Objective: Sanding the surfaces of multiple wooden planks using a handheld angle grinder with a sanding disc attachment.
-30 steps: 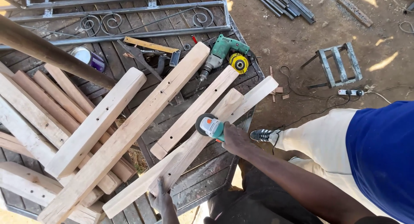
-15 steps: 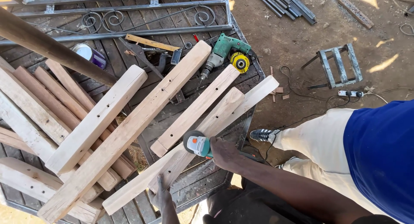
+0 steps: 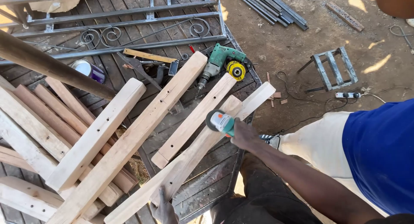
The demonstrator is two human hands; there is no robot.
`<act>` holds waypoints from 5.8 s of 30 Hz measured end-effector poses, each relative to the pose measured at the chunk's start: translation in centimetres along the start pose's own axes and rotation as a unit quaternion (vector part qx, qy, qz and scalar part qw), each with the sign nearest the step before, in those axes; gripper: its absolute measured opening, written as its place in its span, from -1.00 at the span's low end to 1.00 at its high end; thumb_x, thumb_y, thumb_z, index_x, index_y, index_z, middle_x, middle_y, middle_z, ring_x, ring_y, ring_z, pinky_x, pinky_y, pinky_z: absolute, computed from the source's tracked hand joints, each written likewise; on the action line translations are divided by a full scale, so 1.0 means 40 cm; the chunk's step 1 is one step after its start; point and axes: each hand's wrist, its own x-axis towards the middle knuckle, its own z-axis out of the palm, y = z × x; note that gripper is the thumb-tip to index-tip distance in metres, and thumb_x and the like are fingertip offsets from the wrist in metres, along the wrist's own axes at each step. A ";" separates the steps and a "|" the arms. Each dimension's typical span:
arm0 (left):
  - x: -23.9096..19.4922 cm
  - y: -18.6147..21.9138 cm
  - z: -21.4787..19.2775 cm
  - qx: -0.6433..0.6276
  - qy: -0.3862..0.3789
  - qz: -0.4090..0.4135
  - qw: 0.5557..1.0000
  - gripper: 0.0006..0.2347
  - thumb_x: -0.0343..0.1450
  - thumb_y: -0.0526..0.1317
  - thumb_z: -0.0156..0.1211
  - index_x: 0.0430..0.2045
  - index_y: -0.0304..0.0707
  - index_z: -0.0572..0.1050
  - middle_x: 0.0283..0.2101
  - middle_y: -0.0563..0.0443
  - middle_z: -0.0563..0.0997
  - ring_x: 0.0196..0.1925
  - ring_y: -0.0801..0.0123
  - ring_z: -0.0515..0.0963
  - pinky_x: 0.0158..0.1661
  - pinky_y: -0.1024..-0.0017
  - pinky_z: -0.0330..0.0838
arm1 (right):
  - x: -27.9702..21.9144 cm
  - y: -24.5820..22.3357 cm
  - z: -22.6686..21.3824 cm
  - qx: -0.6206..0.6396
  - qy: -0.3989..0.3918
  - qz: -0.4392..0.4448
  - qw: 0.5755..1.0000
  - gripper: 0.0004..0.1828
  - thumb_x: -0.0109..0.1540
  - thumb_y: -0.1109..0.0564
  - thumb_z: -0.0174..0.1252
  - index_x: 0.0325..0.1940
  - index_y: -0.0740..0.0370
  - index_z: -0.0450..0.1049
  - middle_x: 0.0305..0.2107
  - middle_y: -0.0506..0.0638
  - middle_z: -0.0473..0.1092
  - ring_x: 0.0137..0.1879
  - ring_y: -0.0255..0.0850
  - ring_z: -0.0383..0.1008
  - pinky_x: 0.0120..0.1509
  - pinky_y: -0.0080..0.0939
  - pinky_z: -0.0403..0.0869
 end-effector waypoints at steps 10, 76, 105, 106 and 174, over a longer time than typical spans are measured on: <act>0.021 -0.006 -0.003 -0.002 -0.006 -0.016 1.000 -0.42 0.22 -0.08 0.49 0.13 -0.19 0.43 0.09 -0.11 0.61 -0.05 0.25 0.65 -0.16 0.38 0.65 | 0.082 0.112 -0.136 0.049 0.048 0.156 0.985 0.03 0.17 0.03 0.35 0.54 0.30 -0.11 0.26 0.31 0.23 0.35 0.32 0.27 0.26 0.27 0.41; 0.093 -0.102 -0.052 0.010 0.019 0.008 1.000 -0.26 0.20 -0.01 0.71 0.18 -0.32 0.37 0.08 -0.43 0.49 0.02 -0.15 0.63 -0.12 0.11 0.64 | -0.074 0.038 -0.147 0.044 0.021 0.035 0.998 -0.15 0.27 0.13 0.30 0.45 0.57 0.00 0.06 0.56 0.33 0.16 0.48 0.46 -0.01 0.37 0.59; 0.048 -0.078 -0.034 0.003 0.000 0.027 1.000 -0.26 0.21 0.02 0.70 0.16 -0.34 0.36 0.05 -0.45 0.49 0.04 -0.16 0.61 -0.07 0.04 0.60 | -0.169 -0.148 0.159 -0.093 -0.026 -0.257 0.962 -0.61 0.19 0.31 0.06 0.10 0.50 0.28 -0.35 0.30 0.36 -0.32 0.22 0.61 -0.42 0.08 0.61; 0.039 -0.069 -0.029 0.004 -0.001 0.025 1.000 -0.26 0.21 0.02 0.70 0.17 -0.34 0.36 0.05 -0.45 0.48 0.05 -0.17 0.60 -0.06 0.03 0.59 | -0.169 -0.145 0.163 -0.087 -0.031 -0.269 0.959 -0.59 0.20 0.33 0.04 0.12 0.55 0.27 -0.34 0.33 0.36 -0.32 0.23 0.61 -0.43 0.09 0.61; 0.052 -0.027 -0.025 0.086 -0.038 0.045 0.995 -0.19 0.27 0.09 0.60 0.37 -0.13 0.26 0.24 -0.47 0.38 0.23 -0.12 0.46 0.01 0.14 0.50 | -0.086 0.013 0.021 -0.038 -0.026 -0.076 0.996 -0.22 0.25 0.21 0.17 0.43 0.65 0.02 -0.07 0.49 0.39 -0.16 0.32 0.58 -0.27 0.20 0.50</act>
